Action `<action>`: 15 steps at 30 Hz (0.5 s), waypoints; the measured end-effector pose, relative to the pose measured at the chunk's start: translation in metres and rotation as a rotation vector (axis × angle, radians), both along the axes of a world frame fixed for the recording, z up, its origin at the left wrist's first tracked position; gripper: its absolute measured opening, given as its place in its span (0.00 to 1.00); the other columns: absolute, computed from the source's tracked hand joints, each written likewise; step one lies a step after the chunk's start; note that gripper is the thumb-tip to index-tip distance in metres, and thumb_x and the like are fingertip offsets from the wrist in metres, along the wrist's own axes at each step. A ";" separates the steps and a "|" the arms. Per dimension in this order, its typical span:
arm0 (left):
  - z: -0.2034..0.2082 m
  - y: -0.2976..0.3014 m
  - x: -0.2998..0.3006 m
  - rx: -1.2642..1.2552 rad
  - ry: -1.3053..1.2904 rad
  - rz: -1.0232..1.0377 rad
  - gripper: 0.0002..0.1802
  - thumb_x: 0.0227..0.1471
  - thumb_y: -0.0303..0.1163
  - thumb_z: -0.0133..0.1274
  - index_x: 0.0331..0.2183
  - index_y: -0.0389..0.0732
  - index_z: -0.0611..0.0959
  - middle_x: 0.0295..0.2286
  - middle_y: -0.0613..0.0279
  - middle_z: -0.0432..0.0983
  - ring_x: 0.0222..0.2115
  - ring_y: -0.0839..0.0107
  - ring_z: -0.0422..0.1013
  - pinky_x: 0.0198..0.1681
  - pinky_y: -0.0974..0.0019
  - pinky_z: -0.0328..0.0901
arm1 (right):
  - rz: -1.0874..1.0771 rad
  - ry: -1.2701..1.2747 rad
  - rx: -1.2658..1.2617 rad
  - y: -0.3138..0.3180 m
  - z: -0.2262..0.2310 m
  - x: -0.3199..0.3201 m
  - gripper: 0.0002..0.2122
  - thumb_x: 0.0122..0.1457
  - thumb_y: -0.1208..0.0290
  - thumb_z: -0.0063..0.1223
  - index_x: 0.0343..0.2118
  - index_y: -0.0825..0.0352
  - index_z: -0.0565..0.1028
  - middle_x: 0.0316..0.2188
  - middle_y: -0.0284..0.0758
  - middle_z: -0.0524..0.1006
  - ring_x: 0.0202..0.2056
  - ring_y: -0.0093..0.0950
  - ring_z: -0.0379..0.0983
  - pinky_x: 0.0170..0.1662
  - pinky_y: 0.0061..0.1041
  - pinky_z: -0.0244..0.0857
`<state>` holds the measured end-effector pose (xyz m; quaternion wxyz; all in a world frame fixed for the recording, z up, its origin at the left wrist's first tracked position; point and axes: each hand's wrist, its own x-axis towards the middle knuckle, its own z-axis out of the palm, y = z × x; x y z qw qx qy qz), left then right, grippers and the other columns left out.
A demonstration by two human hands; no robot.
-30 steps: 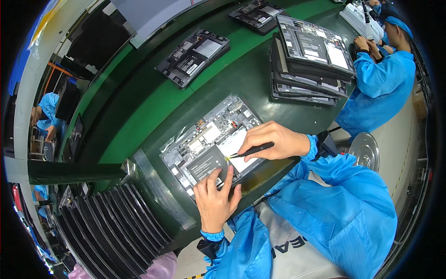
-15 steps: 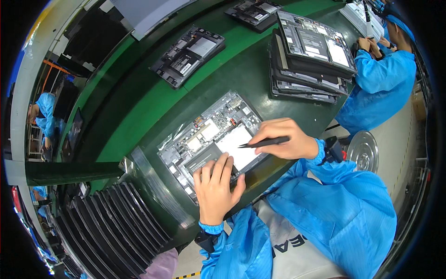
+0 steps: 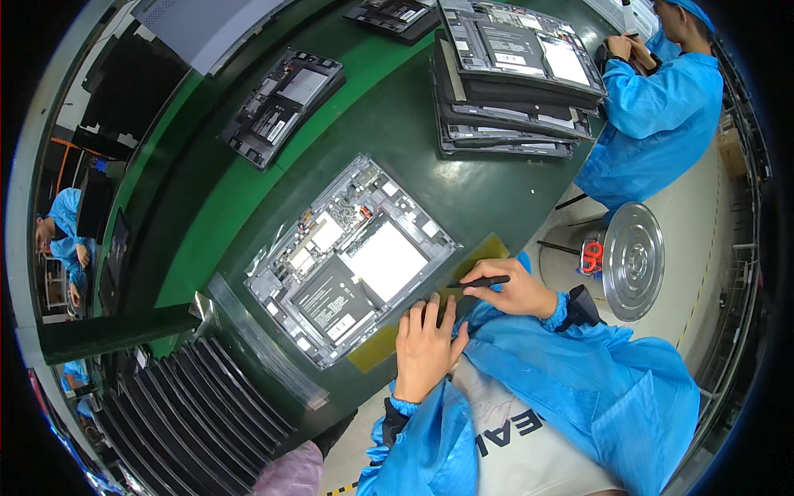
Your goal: The person installs internal components into a laptop chassis by hand, inserting battery packs, internal cables, and printed circuit boards, using a black alignment tool to position the parts.
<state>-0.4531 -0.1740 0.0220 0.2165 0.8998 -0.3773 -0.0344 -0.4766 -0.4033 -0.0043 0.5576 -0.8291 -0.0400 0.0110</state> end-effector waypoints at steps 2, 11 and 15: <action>0.008 -0.003 -0.002 0.024 0.016 0.013 0.26 0.55 0.42 0.62 0.52 0.40 0.85 0.49 0.53 0.76 0.47 0.55 0.71 0.48 0.56 0.67 | 0.035 -0.032 0.000 0.000 0.003 0.002 0.09 0.61 0.74 0.66 0.42 0.69 0.82 0.38 0.40 0.84 0.38 0.36 0.82 0.39 0.31 0.73; 0.042 -0.017 -0.001 0.111 0.089 0.047 0.25 0.56 0.42 0.62 0.51 0.39 0.86 0.51 0.52 0.75 0.49 0.56 0.69 0.50 0.55 0.65 | -0.024 0.012 0.179 -0.015 0.042 0.007 0.16 0.58 0.78 0.68 0.49 0.68 0.77 0.37 0.40 0.84 0.40 0.29 0.84 0.43 0.23 0.77; 0.062 -0.016 0.005 -0.055 0.226 0.037 0.19 0.52 0.33 0.64 0.46 0.39 0.86 0.46 0.52 0.78 0.44 0.56 0.71 0.49 0.57 0.66 | 0.015 -0.022 0.411 -0.055 0.059 0.046 0.12 0.59 0.77 0.69 0.43 0.67 0.78 0.39 0.37 0.81 0.41 0.29 0.81 0.46 0.26 0.73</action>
